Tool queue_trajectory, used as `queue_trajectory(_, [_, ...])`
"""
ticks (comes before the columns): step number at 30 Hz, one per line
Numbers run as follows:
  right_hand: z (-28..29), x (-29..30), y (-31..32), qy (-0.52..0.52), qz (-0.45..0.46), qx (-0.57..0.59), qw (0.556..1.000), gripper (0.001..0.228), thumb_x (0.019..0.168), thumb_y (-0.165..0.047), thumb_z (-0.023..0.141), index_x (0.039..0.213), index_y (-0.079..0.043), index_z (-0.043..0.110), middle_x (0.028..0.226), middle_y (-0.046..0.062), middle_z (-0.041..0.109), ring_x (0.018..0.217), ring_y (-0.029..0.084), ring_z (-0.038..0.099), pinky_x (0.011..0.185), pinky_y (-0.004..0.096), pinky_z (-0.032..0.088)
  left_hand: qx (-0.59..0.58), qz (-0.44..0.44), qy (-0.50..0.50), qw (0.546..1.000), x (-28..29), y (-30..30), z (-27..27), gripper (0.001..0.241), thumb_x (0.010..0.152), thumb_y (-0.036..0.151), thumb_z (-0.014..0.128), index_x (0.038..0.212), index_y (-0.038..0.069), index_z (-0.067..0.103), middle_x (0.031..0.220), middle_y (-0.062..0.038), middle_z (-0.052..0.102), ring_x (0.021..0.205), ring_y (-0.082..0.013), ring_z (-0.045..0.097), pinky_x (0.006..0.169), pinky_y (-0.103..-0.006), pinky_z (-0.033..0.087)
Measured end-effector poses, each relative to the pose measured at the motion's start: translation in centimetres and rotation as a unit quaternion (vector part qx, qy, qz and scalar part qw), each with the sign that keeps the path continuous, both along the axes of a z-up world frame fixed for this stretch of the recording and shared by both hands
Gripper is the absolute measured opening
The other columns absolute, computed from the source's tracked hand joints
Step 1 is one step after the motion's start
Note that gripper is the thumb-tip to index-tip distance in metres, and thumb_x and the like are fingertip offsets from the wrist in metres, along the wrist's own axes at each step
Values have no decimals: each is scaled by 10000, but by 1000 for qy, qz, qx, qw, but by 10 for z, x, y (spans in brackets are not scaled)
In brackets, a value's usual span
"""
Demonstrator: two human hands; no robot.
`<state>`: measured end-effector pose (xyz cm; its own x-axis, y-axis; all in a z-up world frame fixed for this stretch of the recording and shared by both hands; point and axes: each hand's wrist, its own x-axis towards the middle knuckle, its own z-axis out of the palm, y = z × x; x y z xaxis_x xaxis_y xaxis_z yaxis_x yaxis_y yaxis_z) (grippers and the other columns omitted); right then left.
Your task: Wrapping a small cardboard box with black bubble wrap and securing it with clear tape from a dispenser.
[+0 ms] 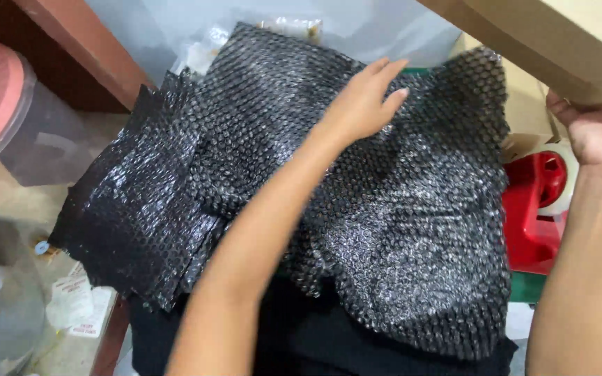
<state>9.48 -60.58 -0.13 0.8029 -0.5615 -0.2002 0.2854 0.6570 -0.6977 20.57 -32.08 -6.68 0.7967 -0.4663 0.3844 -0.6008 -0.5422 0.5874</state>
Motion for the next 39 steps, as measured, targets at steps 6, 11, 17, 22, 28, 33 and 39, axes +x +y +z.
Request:
queue_trajectory(6, [-17, -9, 23, -34, 25, 58, 997, 611, 806, -328, 510, 1291, 42, 521, 1280, 362, 600, 1173, 478, 646, 859, 583, 685, 115, -42, -38, 992, -124, 125, 64, 444, 1033, 256, 543, 1421, 45, 574, 1475, -252, 538, 1387, -397, 489, 1087, -573, 416])
queue_trajectory(11, [20, -29, 100, 91, 110, -135, 980, 846, 452, -539, 734, 1240, -244, 645, 1159, -7, 763, 1099, 220, 756, 755, 379, 623, 217, -86, -78, 969, -202, 126, -13, 357, 916, 446, 609, 1167, 220, 726, 1283, -96, 697, 1203, -324, 618, 991, -639, 403])
queue_trajectory(17, [-2, -33, 122, 122, 160, -168, 965, 661, 613, -487, 657, 1228, -252, 602, 1155, -7, 722, 1085, 219, 693, 777, 428, 590, 394, -90, 181, 896, -214, 62, -10, 723, 979, 629, 233, 1600, 267, 305, 1681, -192, 176, 1518, -495, 129, 1175, -741, -2])
queue_trajectory(22, [-12, -52, 141, 173, 191, -209, 943, 599, 793, -402, 573, 1357, -242, 452, 1289, -7, 618, 1212, 171, 620, 908, 411, 623, 327, -61, 107, 937, -208, 50, -38, 677, 978, 598, 343, 1554, 243, 383, 1652, -181, 271, 1523, -452, 181, 1175, -735, 63])
queue_trajectory(28, [-88, -36, 123, 173, 229, -164, 944, 555, 780, -457, 612, 1285, -240, 531, 1192, 29, 651, 1100, 229, 633, 774, 463, 581, 95, 3, -26, 995, -254, 121, -10, 381, 986, 391, 551, 1249, 146, 678, 1336, -122, 646, 1255, -346, 574, 1041, -553, 400])
queue_trajectory(33, [-104, -31, 132, 189, 250, -161, 936, 537, 789, -450, 621, 1288, -270, 538, 1195, 14, 652, 1105, 236, 624, 802, 483, 566, -90, 145, 74, 983, -272, 184, -20, 361, 990, 289, 523, 1265, 73, 614, 1278, -126, 653, 1191, -281, 619, 996, -388, 486])
queue_trajectory(39, [-98, -33, 136, 216, 252, -206, 920, 479, 876, -452, 597, 1305, -246, 538, 1191, 19, 651, 1087, 206, 620, 780, 461, 577, -250, 270, 224, 902, -240, 210, -26, 767, 983, 257, 512, 1612, 42, 130, 1679, -172, 252, 1457, -253, 432, 1076, -390, 496])
